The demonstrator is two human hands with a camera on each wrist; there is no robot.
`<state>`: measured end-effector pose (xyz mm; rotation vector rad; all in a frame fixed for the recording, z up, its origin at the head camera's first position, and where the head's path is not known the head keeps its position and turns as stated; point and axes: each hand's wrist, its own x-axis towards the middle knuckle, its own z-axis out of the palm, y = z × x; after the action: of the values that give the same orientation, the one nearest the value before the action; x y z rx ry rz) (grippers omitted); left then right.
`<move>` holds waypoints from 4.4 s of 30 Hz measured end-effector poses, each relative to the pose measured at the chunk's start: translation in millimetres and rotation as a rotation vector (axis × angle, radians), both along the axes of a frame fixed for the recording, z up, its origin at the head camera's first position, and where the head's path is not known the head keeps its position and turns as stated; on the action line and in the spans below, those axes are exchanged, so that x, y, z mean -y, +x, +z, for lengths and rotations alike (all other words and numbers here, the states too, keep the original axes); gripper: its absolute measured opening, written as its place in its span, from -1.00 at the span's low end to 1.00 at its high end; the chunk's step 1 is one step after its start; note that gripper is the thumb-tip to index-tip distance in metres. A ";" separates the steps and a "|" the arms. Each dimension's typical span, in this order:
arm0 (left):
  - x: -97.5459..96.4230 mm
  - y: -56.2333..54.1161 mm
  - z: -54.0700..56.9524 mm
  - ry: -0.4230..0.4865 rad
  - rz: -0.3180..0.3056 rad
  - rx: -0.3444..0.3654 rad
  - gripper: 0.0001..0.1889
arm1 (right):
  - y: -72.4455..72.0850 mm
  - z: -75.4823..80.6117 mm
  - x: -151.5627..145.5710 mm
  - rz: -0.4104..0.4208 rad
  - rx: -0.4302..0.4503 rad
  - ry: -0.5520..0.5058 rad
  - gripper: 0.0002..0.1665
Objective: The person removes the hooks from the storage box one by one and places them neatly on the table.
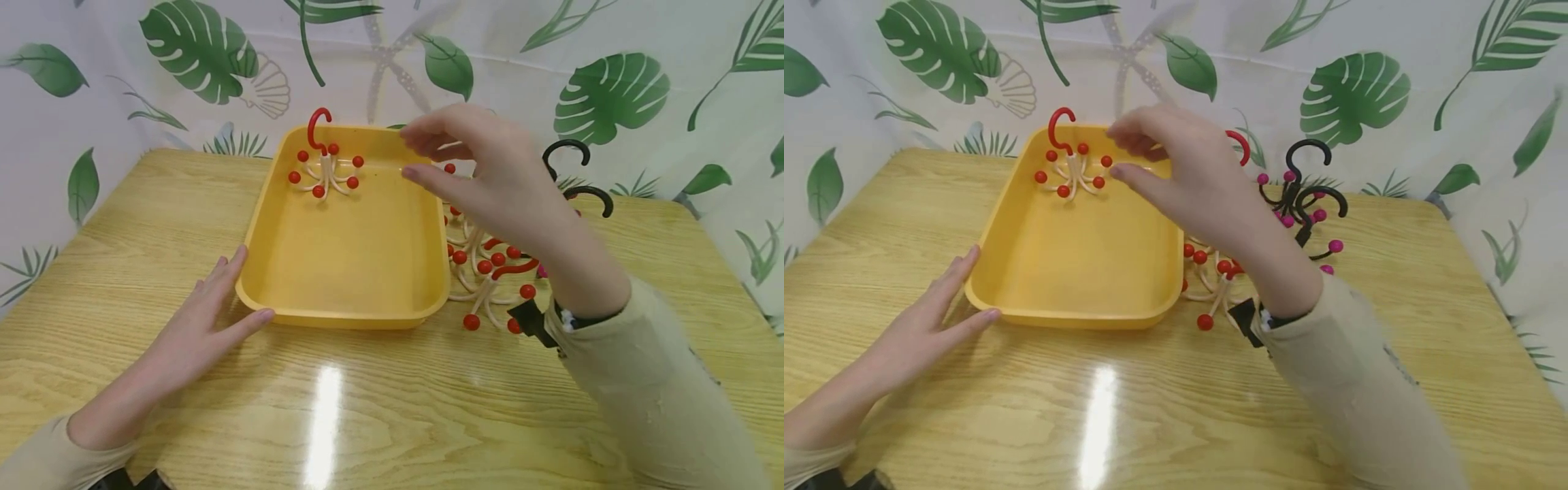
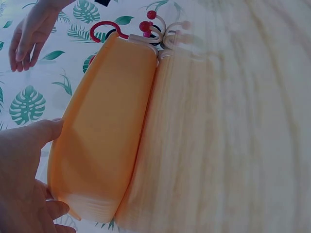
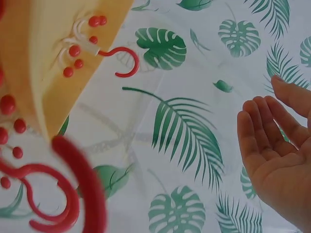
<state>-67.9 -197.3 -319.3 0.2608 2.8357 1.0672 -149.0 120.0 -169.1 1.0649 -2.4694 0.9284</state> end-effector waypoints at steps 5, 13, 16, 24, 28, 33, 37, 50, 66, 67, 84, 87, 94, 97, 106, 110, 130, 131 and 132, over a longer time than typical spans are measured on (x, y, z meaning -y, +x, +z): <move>0.0 0.5 -0.7 -0.003 0.000 -0.004 -0.10 | -7.3 6.8 26.0 0.000 0.080 -0.014 -0.67; 0.0 1.2 -1.8 0.000 -0.006 -0.009 -0.10 | -21.8 15.3 59.9 0.016 0.103 -0.002 -0.67; -0.1 1.5 -1.6 -0.002 -0.007 -0.011 -0.09 | -29.8 15.5 72.0 -0.012 0.088 0.050 -0.65; 0.2 1.3 0.8 -0.010 -0.001 0.010 -0.09 | -61.0 -1.4 98.4 -0.059 0.216 0.040 -0.61; 0.1 1.2 0.8 -0.008 0.000 0.011 -0.09 | -76.7 -14.7 106.3 -0.085 0.330 -0.018 -0.58; 0.1 1.4 -0.2 -0.003 -0.006 -0.004 -0.10 | -94.5 -32.1 116.2 -0.121 0.438 -0.075 -0.55; 0.4 1.3 -0.8 -0.004 -0.005 -0.005 -0.10 | -104.8 -45.2 123.6 -0.181 0.462 -0.062 -0.52; 1.2 0.1 -0.6 0.008 -0.009 -0.010 -0.09 | -122.4 -71.2 132.7 -0.294 0.548 -0.074 -0.53; 0.9 -0.1 0.9 0.009 -0.002 -0.001 -0.09 | -130.2 -84.5 137.5 -0.189 0.658 -0.134 -0.33; 0.8 0.0 0.9 0.010 -0.004 -0.003 -0.09 | -130.3 -84.8 137.5 -0.191 0.655 -0.150 -0.35; 0.6 0.1 0.6 0.006 -0.009 -0.016 -0.10 | -111.2 -74.9 132.0 -0.160 0.594 -0.345 -0.64; 0.6 -0.2 1.3 0.005 -0.007 -0.008 -0.10 | -102.8 -69.4 128.5 -0.128 0.575 -0.353 -0.68; -0.3 -0.9 2.5 0.003 -0.009 0.014 -0.09 | -76.1 -51.2 115.4 -0.065 0.481 -0.343 -0.75; -0.8 -1.3 3.1 0.002 -0.007 0.019 -0.08 | -63.9 -41.6 108.1 -0.035 0.420 -0.322 -0.75; -1.5 -1.7 3.9 0.010 -0.003 0.003 -0.09 | -30.2 -20.0 85.0 0.074 0.248 -0.312 -0.78; -1.5 -1.2 4.0 0.011 -0.004 0.000 -0.09 | -12.9 -18.1 71.5 0.104 0.277 -0.331 -0.81; 0.3 1.9 0.5 0.029 -0.015 -0.007 -0.10 | 54.7 -10.3 -23.8 0.106 0.097 -0.370 -0.66; 0.4 1.9 0.5 0.029 -0.017 -0.008 -0.10 | 53.2 -14.9 -33.9 0.116 0.093 -0.372 -0.65; 0.5 1.9 0.5 0.031 -0.018 -0.008 -0.10 | 49.4 -21.7 -45.5 0.141 0.103 -0.396 -0.64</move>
<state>-66.0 -197.8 -318.7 0.2937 2.8199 1.1091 -99.6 165.4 -190.8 1.0802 -2.1737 1.4738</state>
